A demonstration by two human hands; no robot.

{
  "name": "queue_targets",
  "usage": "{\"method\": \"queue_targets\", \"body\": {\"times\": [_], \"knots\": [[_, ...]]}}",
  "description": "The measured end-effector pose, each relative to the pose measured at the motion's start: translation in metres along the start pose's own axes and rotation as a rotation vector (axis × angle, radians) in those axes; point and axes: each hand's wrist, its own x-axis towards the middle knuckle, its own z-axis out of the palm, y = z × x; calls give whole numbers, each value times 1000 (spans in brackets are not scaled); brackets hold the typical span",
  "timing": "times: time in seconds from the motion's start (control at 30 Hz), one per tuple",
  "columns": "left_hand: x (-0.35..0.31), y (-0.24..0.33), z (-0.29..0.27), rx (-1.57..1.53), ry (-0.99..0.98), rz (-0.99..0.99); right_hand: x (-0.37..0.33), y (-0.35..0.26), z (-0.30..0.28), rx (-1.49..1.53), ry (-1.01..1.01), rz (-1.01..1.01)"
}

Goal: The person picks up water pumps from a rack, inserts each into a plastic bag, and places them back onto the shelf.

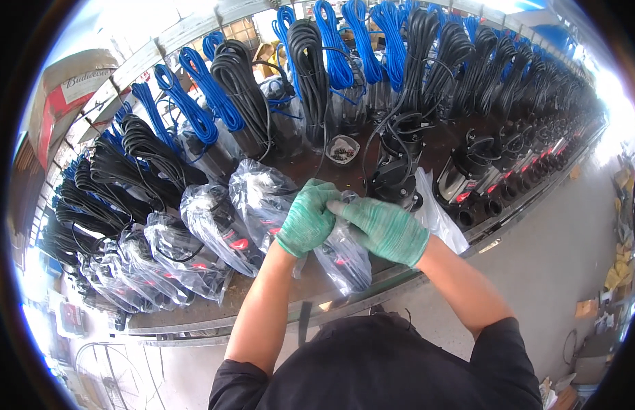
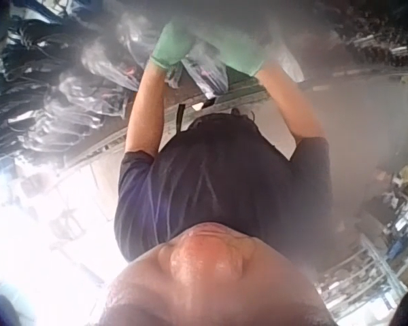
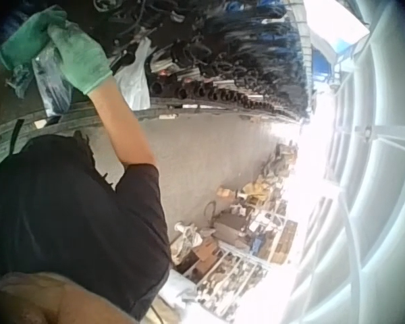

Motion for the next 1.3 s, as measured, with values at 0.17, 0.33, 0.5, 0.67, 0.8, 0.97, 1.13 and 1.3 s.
{"method": "queue_targets", "body": {"times": [0.17,0.33,0.5,0.67,0.8,0.97,1.13,1.3], "knots": [[-2,-1,-1,-216,-13,-109,21,12,-3,-192,-44,-1],[-1,-1,-5,-149,-66,-172,15,26,21,-240,-97,308],[-20,-7,3,-161,-52,-145,3,25,57,-276,-57,522],[0,-10,11,313,-53,-180,-19,24,65,-30,138,500],[8,-5,12,532,-116,-166,-60,9,59,315,266,580],[18,0,22,626,-138,-99,-200,12,148,416,187,997],[21,2,25,599,-156,-21,-272,26,245,671,-137,623],[47,-30,8,720,-145,52,-224,37,279,1159,-34,1085]]}}
